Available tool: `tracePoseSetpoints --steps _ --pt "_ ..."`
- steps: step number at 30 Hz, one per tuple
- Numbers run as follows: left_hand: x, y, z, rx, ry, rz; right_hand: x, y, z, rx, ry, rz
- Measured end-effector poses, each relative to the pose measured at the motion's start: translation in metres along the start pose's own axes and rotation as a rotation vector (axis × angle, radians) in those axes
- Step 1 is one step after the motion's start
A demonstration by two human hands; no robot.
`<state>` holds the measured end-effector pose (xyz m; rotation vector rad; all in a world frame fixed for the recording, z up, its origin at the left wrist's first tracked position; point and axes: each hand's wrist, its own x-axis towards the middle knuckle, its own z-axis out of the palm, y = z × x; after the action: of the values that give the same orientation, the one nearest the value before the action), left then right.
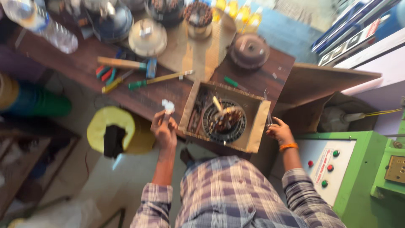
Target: The person sits at a workbench and assembles a ceiling fan motor, fitting the copper-wound rotor into the stator housing set in a cardboard box. They press and seat the rotor by hand, reposition it repeatedly, and use a screwdriver and pliers to adjust and tighten components of the assembly.
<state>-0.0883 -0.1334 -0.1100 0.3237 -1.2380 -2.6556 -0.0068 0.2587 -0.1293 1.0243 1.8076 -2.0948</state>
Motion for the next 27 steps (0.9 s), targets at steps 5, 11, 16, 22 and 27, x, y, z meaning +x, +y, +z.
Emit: tracePoseSetpoints --steps 5,11,16,22,27 --pt "-0.023 0.000 0.030 0.267 -0.221 0.002 -0.027 0.026 -0.045 0.305 -0.113 -0.034" --pt "-0.067 -0.002 0.093 0.357 -0.499 -0.061 -0.110 0.019 -0.019 0.129 -0.522 -0.131" --pt "-0.081 -0.009 0.111 0.334 -0.547 -0.249 -0.126 -0.020 0.029 -0.244 -0.728 -0.147" --pt "-0.081 -0.014 0.106 0.460 -0.504 -0.271 -0.127 -0.034 0.052 -0.345 -0.801 -0.085" --pt "-0.083 -0.011 0.101 0.496 -0.467 -0.269 -0.129 -0.033 0.056 -0.362 -0.808 -0.084"
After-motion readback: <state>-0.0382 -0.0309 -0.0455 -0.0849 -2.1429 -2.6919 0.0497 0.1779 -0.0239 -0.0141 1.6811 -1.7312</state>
